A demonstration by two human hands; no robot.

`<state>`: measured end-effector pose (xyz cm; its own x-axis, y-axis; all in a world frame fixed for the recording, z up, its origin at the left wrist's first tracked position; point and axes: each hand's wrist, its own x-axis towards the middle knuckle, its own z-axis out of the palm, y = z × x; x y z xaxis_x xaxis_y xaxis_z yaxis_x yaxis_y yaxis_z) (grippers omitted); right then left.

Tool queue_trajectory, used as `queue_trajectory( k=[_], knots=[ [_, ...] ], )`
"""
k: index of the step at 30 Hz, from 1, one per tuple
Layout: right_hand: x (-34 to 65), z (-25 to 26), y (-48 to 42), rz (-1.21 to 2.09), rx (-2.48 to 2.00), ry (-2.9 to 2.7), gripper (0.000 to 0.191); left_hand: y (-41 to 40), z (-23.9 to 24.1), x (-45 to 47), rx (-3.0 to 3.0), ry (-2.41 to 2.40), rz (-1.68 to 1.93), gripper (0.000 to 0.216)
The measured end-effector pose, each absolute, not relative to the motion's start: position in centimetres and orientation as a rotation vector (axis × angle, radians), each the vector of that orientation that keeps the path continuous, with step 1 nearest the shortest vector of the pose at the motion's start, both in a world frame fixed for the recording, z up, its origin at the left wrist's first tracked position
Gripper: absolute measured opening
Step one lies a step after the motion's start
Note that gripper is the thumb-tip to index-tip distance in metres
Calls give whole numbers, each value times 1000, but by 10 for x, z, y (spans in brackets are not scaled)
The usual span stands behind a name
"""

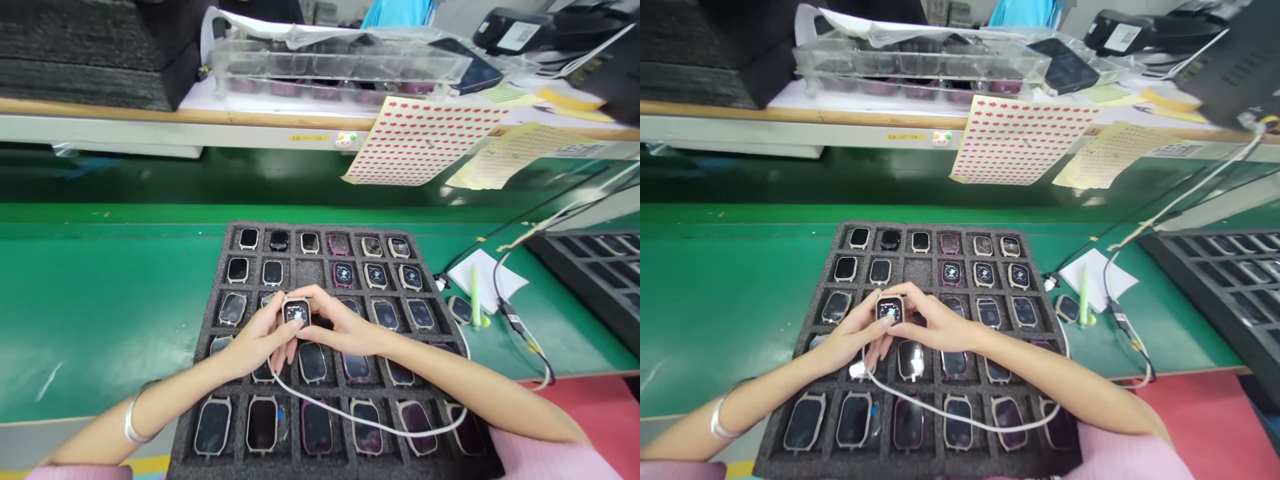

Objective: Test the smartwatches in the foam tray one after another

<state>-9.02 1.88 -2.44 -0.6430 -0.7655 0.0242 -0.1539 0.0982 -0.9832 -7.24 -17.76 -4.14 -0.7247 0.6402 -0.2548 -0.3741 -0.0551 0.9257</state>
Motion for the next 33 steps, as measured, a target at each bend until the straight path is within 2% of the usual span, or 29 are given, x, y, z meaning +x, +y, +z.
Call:
queue_trajectory(
  k=[13, 19, 24, 30, 33],
  knots=[
    [-92, -19, 18, -1545, -924, 1978, 41, -178, -42, -74, 317, 1528, 1864, 40],
    [-98, -6, 23, -1138, -1051, 2519, 48, -175, -43, -78, 349, 1604, 1829, 38],
    [-95, -4, 23, -830, -1251, 2752, 40, -174, -49, -77, 435, 1652, 1791, 49],
    [-97, -4, 26, -1237, -1112, 2683, 38, -173, -50, -79, 328, 1613, 1839, 53],
    [-97, -7, 26, -1167, -1160, 2700, 44, -173, -48, -81, 330, 1588, 1865, 57]
  ],
)
